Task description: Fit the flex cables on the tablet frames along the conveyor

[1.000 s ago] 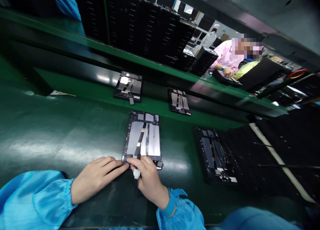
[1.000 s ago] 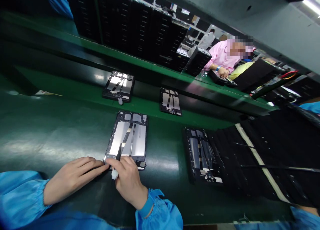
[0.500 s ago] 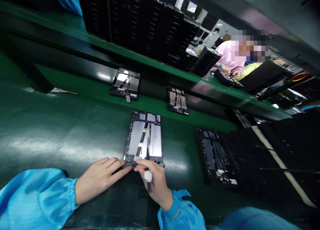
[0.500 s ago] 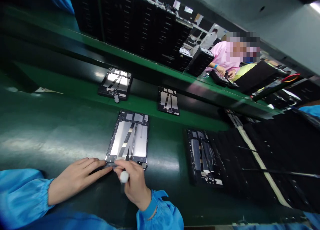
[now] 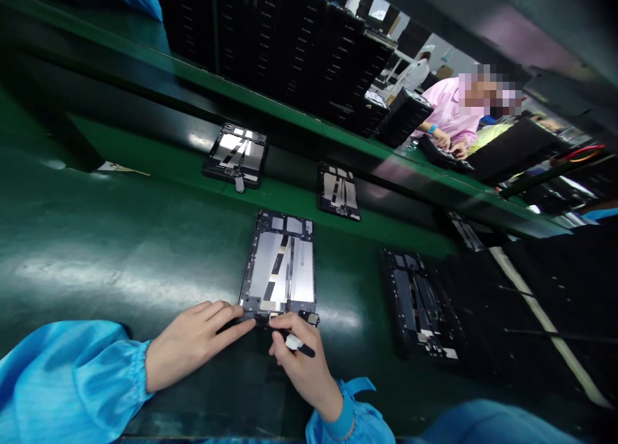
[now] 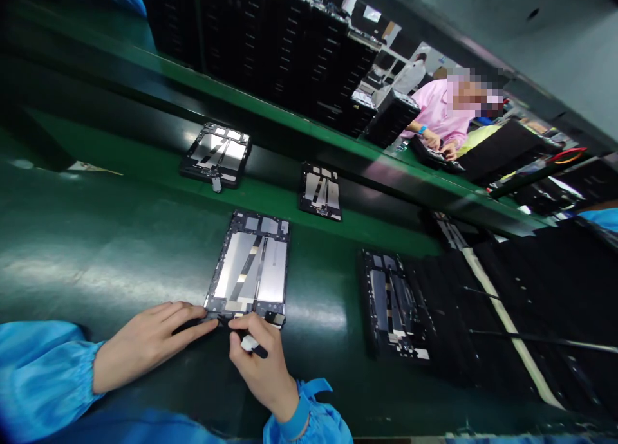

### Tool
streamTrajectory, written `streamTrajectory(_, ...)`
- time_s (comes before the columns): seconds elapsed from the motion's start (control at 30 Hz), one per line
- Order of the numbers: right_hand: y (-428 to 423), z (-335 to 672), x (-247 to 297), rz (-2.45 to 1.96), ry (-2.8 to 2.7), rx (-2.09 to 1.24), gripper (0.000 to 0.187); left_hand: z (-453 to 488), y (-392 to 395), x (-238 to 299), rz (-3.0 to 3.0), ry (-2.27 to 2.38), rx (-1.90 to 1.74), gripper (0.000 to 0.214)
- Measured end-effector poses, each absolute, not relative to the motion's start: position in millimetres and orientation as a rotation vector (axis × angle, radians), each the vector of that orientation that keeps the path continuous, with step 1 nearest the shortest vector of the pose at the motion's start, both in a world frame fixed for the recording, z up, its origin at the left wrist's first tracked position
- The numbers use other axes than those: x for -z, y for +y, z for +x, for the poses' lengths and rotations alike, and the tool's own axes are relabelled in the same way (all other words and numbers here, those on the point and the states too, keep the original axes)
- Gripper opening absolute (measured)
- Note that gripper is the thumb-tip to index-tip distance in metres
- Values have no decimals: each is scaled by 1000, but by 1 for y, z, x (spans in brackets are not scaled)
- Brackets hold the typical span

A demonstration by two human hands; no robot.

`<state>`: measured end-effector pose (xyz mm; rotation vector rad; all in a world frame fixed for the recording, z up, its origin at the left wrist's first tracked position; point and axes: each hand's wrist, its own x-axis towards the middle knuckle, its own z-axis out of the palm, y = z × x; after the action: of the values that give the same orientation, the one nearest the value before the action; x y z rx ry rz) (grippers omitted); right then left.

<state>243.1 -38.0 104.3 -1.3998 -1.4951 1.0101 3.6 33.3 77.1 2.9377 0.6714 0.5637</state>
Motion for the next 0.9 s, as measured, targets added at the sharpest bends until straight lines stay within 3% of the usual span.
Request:
streamTrajectory(0.37,-43,263,-95,-1473,-1280,-1017,25,-1,34,-72,2903,667,-525,57)
streamTrajectory(0.67,-42,246,-96,-1336,-1413,-1094,27,4,37,-86,2919,635,-576,40)
streamTrajectory(0.9,-44,254,-92,-1394,-1273,-1121,30,5,39,-85,2886,638,-554,45)
